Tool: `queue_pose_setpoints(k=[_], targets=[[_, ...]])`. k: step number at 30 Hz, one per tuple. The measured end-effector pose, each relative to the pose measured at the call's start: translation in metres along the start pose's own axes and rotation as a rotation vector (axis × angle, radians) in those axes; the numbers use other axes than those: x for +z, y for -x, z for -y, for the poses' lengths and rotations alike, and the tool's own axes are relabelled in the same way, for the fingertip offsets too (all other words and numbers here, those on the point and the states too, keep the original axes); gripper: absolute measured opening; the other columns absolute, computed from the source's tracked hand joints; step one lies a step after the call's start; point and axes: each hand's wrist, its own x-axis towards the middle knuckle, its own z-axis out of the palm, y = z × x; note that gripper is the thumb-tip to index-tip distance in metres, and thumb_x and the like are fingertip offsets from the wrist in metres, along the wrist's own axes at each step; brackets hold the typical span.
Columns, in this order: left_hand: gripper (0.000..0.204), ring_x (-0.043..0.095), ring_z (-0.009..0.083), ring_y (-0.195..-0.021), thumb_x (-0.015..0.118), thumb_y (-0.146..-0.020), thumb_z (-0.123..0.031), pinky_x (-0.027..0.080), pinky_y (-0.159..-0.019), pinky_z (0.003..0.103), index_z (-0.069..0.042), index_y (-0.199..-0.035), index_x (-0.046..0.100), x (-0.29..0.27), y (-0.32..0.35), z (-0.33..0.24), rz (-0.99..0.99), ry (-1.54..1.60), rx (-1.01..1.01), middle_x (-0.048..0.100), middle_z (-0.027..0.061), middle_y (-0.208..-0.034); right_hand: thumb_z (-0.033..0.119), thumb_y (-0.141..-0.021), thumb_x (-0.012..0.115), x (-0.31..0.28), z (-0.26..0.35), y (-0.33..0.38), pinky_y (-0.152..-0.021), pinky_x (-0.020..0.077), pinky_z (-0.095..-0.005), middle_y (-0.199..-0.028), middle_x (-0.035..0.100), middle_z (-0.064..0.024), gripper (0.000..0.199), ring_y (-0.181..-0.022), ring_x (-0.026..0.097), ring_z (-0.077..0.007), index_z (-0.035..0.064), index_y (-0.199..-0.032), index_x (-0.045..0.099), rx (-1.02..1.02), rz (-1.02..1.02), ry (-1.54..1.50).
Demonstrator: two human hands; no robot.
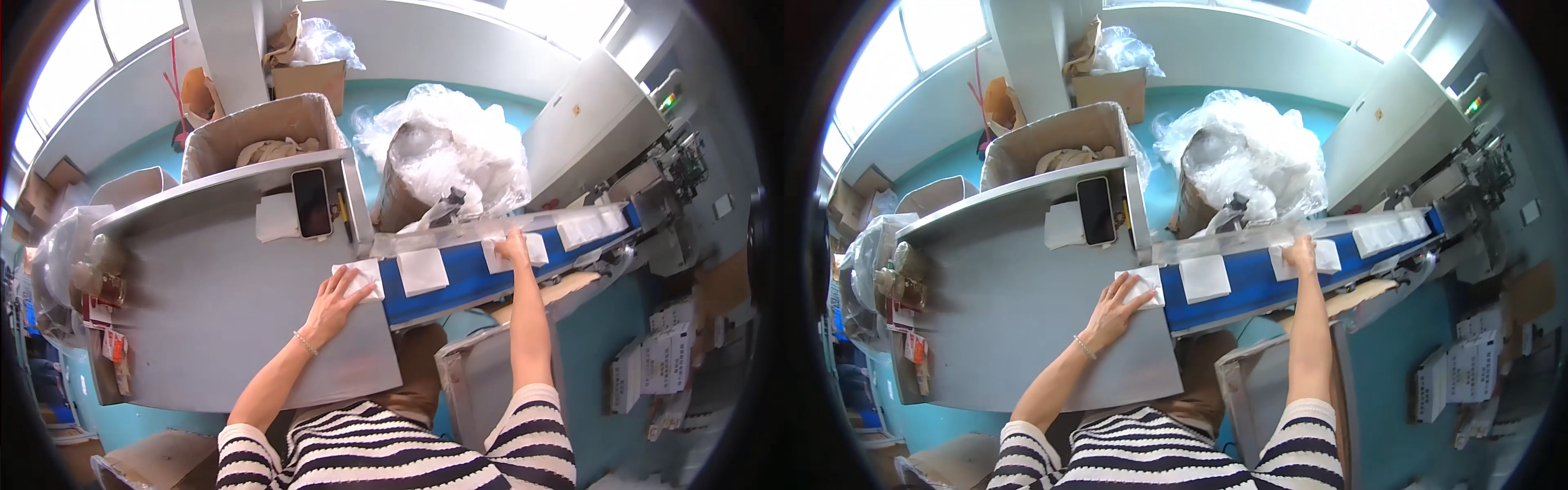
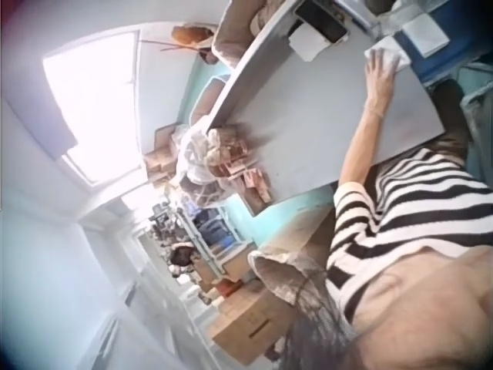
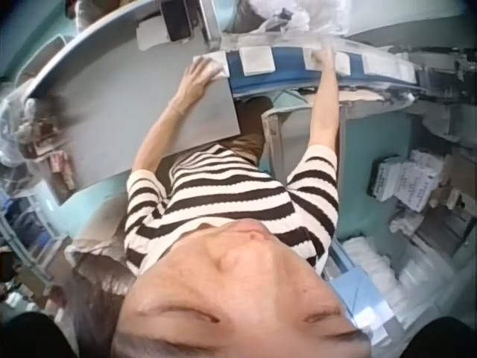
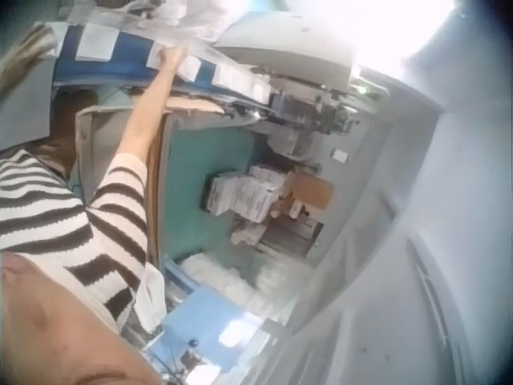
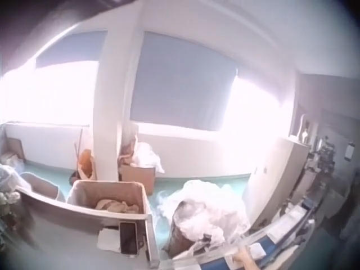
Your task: Placing individual paper filters onto a conveyor belt for processing.
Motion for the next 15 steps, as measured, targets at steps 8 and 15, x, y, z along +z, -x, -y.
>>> queue_pose_setpoints(k=[8,15], targets=[[0.067,0.027,0.0355,-0.139,0.057,-0.078,-0.008,0.029,-0.11,0.048,-0.019,-0.142,0.041,0.03,-0.044,-0.045,0.052,0.078,0.041,0.034,0.0152,-0.147,0.026,-0.065,0.075,-0.072,-0.033,-0.008,-0.078,0.0521,-0.0395,-0.089,0.07,-0.0173,0.038,-0.086,0.068,-0.0321,0.0002,-0.092,0.07,0.085,0.094,-0.091],[0.054,0.027,0.0331,-0.14,0.061,-0.088,-0.032,0.015,-0.111,0.055,-0.017,-0.138,0.045,0.05,-0.073,-0.067,-0.055,0.099,0.009,0.034,0.0154,-0.148,0.021,-0.089,0.068,-0.118,0.027,0.065,-0.04,0.0286,-0.0193,-0.06,0.049,0.0037,0.016,-0.044,0.039,-0.0034,0.0082,-0.087,0.059,0.366,0.339,-1.45]])
